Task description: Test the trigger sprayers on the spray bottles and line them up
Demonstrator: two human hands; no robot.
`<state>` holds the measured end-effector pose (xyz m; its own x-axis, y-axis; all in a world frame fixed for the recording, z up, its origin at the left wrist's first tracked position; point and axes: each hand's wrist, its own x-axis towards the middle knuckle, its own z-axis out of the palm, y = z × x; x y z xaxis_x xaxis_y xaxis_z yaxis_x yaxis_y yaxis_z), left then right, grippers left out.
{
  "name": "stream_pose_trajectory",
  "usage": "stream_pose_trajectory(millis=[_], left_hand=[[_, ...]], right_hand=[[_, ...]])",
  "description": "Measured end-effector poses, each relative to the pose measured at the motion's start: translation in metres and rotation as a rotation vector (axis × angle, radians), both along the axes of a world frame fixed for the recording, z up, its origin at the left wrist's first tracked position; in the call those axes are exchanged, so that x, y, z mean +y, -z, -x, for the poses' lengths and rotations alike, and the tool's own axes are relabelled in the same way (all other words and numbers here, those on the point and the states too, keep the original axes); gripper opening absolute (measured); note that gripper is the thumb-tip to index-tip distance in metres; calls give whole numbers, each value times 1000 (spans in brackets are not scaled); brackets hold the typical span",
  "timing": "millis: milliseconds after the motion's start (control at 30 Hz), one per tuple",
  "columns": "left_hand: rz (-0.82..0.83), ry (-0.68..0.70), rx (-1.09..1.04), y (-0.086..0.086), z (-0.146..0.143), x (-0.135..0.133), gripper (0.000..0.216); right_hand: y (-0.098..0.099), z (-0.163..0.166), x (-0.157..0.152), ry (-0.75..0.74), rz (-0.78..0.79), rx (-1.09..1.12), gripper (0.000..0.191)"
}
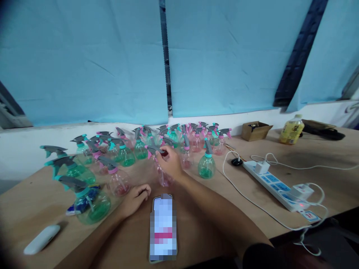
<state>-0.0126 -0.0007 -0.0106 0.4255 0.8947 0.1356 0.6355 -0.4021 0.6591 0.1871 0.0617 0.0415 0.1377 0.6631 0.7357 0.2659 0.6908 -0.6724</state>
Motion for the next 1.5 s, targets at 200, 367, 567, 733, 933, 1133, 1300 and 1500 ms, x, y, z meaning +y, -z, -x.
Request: stream_pose_trajectory(millis=[200,367,567,733,933,1133,1300,1500], left_hand=[[4,13,-9,-2,-2,-1,18],[4,13,-4,-4,-5,-3,20],[23,27,-33,-5,-7,-4,24],[35,35,-32,-7,-8,-4,29],[38,44,-40,-5,-9,-3,32],[43,51,-46,-7,-10,-5,32],[20,83,-3,-10,-11,-7,28],[25,108,8,-10,-11,-6,26]], right_hand=[[25,-5,-5,-108,45,138,20],[31,-6,-1,-193,89,148,25],[27,-12,11,-472,272,3,17],[16,-11,14,-767,452,69,22],[8,-1,9,-827,548,122,20],[8,0,8,-836,491,152,26],[9,-5,6,-834,453,87,27],[10,-2,2,-790,508,151,23]])
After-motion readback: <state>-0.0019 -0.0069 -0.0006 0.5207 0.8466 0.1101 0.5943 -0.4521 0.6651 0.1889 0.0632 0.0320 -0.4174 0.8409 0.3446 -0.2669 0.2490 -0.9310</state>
